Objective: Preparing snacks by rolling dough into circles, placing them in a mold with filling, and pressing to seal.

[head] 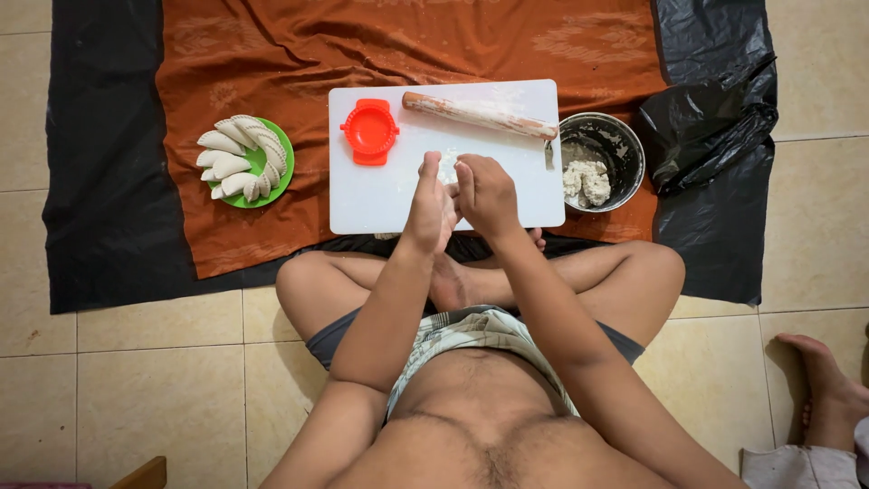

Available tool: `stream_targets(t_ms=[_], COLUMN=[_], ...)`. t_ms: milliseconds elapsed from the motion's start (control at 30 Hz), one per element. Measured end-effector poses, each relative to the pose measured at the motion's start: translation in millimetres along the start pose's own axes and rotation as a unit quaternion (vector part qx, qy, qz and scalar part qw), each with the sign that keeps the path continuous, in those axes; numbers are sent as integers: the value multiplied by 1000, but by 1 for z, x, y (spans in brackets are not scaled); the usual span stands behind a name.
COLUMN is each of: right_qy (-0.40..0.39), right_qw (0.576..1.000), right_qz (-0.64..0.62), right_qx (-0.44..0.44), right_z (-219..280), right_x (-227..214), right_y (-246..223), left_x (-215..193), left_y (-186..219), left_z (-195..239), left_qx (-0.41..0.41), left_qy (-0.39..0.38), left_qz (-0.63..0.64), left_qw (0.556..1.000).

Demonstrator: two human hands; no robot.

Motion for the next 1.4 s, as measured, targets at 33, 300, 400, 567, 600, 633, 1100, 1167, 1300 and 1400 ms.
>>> stream_targets(t_ms=[33, 300, 400, 567, 600, 633, 1100, 1167, 1300, 1400], right_qy=[0, -12, -3, 24, -7, -8, 67, 50, 17, -25], right_qw=[1000, 932, 887, 817, 816, 815, 966, 972, 998, 999], right_qz=[2, -285, -360, -448, -472, -472, -250, -227, -52, -39], right_qx=[2, 224, 290, 363, 334, 335, 18, 9, -30, 12], right_z=[-1, 29, 44, 51, 47, 50, 28, 23, 6, -1], right_x=[-3, 15, 31, 52, 55, 49, 0, 13, 15, 9], right_y=[3, 73, 92, 82, 65, 53, -27, -25, -15, -4], left_x=[-6, -29, -25, -10, -13, -14, -64, -51, -62, -21], left_y=[-6, 21, 9, -1, -2, 2, -7, -3, -35, -6], left_z=[-3, 2, 2, -2, -3, -7, -32, -24, -35, -11], left_qx=[-2, 94, 149, 228, 275, 274, 104, 65, -16, 2], left_qy=[-1, 61, 78, 69, 91, 93, 142, 147, 87, 23], left_qz=[0, -343, -322, -412, -462, -462, -121, -136, -138, -86], left_qw=[1000, 933, 932, 879, 838, 839, 977, 978, 986, 996])
Point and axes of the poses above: each hand's wrist, its own z-axis away from the middle knuckle, its own x-axis out of the palm, y = z × x, the point moved 10 cm from there along -z, towards the middle knuckle, and after that the axes turned 1 degree about -z, right-handed, at the moved point
